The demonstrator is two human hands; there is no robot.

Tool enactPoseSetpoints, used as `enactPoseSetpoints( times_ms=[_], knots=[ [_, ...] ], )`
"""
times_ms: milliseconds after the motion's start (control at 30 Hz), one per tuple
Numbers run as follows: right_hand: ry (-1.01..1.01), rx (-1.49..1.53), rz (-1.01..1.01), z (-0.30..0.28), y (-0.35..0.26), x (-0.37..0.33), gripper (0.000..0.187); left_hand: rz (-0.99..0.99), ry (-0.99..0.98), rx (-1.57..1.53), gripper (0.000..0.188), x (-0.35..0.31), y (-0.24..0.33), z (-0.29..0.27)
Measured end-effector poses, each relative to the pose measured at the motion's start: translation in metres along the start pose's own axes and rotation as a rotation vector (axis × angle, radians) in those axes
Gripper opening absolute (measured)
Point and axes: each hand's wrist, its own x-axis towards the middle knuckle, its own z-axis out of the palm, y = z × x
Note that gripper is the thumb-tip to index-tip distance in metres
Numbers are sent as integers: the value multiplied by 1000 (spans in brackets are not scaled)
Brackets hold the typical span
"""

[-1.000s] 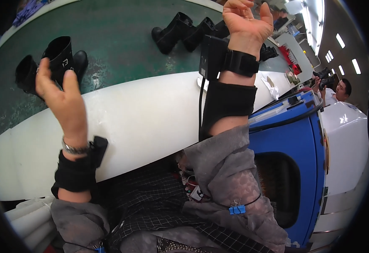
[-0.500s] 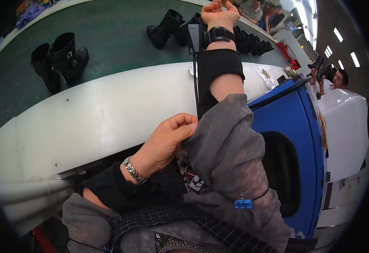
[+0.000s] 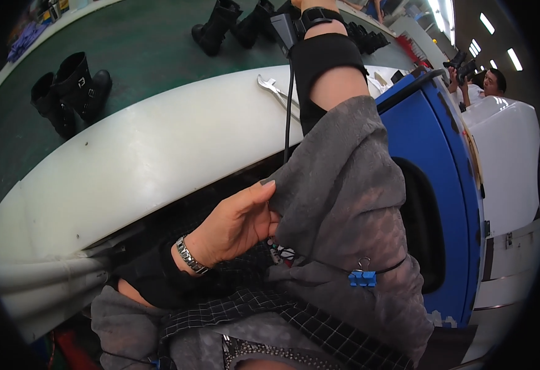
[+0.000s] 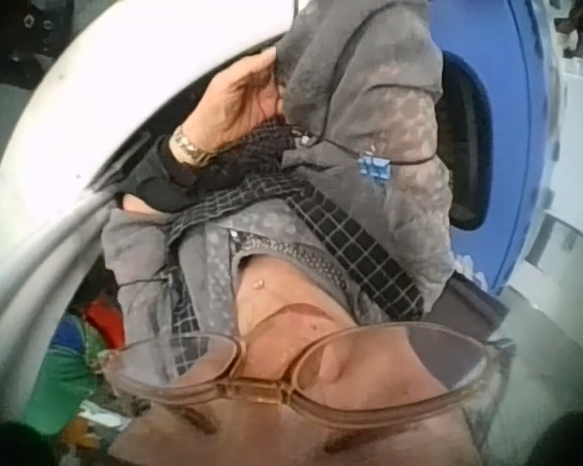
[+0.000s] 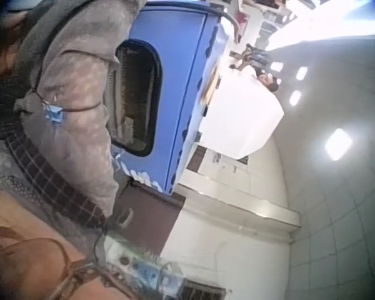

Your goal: Inspecting and cleaning black boots at a factory conveyor belt station.

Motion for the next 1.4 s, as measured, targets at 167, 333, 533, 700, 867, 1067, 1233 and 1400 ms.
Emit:
enactPoseSetpoints(
  times_ms=[167, 333, 533, 700, 867, 1067, 1233, 1400],
  knots=[
    [3, -44, -11, 10, 13, -3, 22, -327, 13, 204, 45, -12, -25, -16],
    [-150, -208, -80, -15, -19, 15, 23, -409, 25, 320, 37, -11, -21, -1],
    [-280, -391, -5, -34, 0, 4, 20, -334, -8, 460, 14, -31, 3, 25],
    [-353, -626, 17, -49, 43, -24, 16, -274, -2, 640, 15, -27, 13, 36],
    [-536, -1076, -141, -48, 74, -51, 25, -300, 37, 605, 19, -33, 14, 34],
    [-636, -1131, 31, -66, 127, -101, 14, -123, -19, 665, 27, -29, 7, 66],
    [-650, -1147, 156, -61, 166, -122, 14, -211, -91, 704, 39, -1, 9, 63],
    [-662, -993, 113, -35, 182, -114, 10, -343, -198, 896, 55, -28, 46, 44]
  ],
)
